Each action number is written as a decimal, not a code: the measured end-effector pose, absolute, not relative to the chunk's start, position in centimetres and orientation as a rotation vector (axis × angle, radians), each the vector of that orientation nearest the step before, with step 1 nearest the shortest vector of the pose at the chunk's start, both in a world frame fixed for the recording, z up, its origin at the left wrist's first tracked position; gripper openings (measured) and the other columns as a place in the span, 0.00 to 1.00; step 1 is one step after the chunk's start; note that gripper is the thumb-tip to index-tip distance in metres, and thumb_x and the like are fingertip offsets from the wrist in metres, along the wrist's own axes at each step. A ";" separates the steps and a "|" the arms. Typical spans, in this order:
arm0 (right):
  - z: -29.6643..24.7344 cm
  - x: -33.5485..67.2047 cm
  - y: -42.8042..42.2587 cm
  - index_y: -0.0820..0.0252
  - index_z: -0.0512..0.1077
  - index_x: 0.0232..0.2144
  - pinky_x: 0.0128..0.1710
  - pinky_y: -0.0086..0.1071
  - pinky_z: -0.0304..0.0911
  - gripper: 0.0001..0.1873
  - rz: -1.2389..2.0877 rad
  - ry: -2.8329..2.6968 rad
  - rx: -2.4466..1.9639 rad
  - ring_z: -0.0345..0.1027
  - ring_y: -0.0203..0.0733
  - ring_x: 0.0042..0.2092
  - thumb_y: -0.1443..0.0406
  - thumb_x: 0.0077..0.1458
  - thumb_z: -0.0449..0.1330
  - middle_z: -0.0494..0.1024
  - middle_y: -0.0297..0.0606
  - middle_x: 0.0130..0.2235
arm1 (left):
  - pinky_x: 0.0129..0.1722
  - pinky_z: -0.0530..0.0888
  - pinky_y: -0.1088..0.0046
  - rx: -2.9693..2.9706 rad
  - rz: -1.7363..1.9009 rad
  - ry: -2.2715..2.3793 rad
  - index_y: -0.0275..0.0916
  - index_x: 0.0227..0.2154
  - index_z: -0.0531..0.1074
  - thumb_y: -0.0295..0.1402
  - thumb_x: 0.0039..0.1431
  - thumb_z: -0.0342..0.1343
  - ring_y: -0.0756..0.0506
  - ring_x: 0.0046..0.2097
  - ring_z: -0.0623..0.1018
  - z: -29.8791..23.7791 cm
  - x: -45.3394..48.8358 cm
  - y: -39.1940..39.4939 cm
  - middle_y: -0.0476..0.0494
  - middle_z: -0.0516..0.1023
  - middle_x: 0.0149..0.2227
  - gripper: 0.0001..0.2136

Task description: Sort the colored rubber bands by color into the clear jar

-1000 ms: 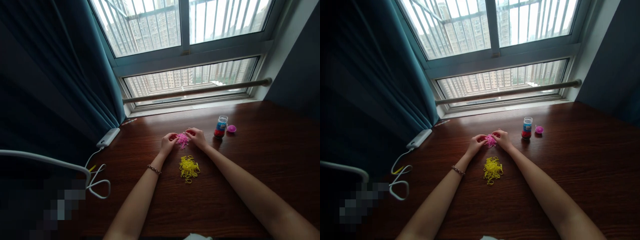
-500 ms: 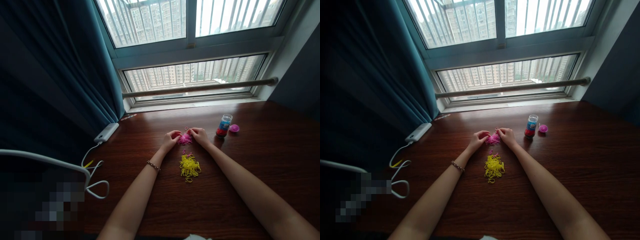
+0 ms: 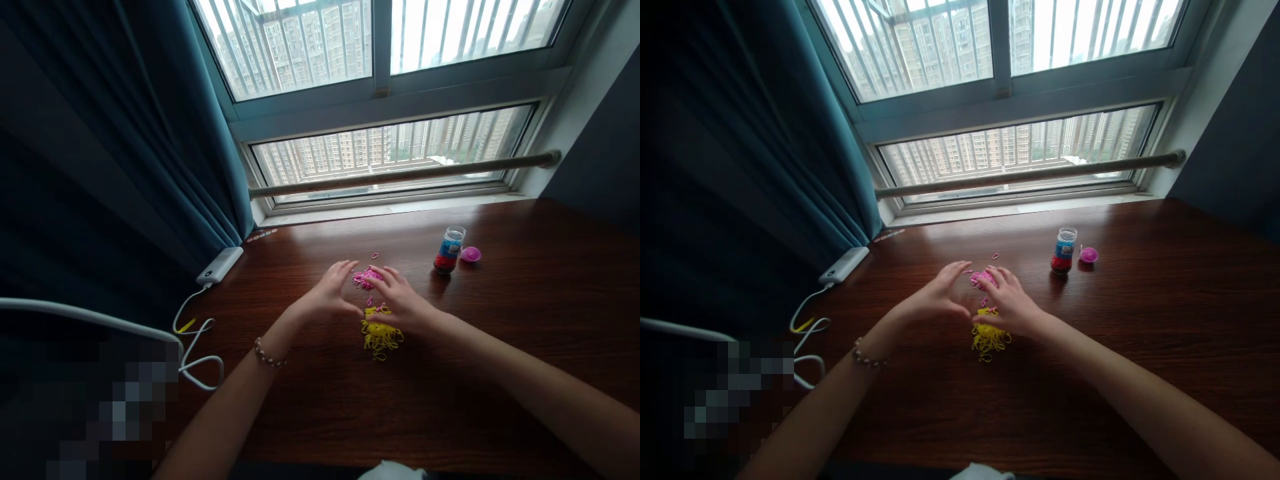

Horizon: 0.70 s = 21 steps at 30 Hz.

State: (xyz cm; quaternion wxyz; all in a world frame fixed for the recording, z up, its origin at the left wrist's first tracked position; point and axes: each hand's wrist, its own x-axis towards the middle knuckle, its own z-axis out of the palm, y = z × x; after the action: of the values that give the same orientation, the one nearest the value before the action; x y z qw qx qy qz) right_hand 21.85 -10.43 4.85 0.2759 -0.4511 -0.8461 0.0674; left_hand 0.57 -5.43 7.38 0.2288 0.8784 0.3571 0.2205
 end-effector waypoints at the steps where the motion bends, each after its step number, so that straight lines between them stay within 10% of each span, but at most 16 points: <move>1: 4.2 21.7 -11.5 0.57 0.53 0.57 0.55 0.51 0.45 0.46 0.159 -2.353 -1.187 0.38 0.57 0.60 0.44 0.38 0.58 0.51 0.48 0.60 | 0.58 0.50 0.52 2.440 0.492 0.993 0.42 0.58 0.49 0.46 0.27 0.66 0.34 0.61 0.49 6.7 0.3 -6.6 0.35 0.49 0.61 0.51; 7: 1.0 21.6 -9.6 0.64 0.51 0.57 0.56 0.48 0.44 0.39 0.060 -2.208 -1.402 0.41 0.54 0.60 0.52 0.48 0.56 0.51 0.51 0.59 | 0.57 0.42 0.47 2.400 0.492 1.281 0.42 0.59 0.42 0.52 0.40 0.57 0.35 0.62 0.40 1.6 0.5 -7.9 0.34 0.42 0.62 0.46; 16: 0.8 21.2 -2.4 0.61 0.72 0.36 0.43 0.36 0.61 0.10 0.283 -2.032 -1.221 0.65 0.43 0.41 0.65 0.50 0.56 0.74 0.42 0.37 | 0.47 0.67 0.63 2.277 0.832 1.159 0.36 0.43 0.68 0.37 0.46 0.58 0.41 0.46 0.71 1.6 4.1 -2.0 0.38 0.72 0.43 0.20; 21: 1.3 22.8 -2.1 0.60 0.72 0.37 0.42 0.35 0.62 0.13 0.494 -1.670 -1.189 0.68 0.41 0.40 0.60 0.49 0.57 0.75 0.40 0.38 | 0.38 0.72 0.67 1.998 1.132 1.177 0.36 0.36 0.72 0.33 0.47 0.56 0.45 0.37 0.75 0.9 4.1 -0.7 0.41 0.76 0.36 0.11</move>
State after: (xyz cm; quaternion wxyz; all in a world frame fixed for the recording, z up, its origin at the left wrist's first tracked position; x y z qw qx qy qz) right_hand 22.82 -2.11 1.30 0.4938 -0.4904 -0.6886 0.2035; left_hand 4.07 -0.69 0.94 0.2769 0.7440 0.4382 0.4217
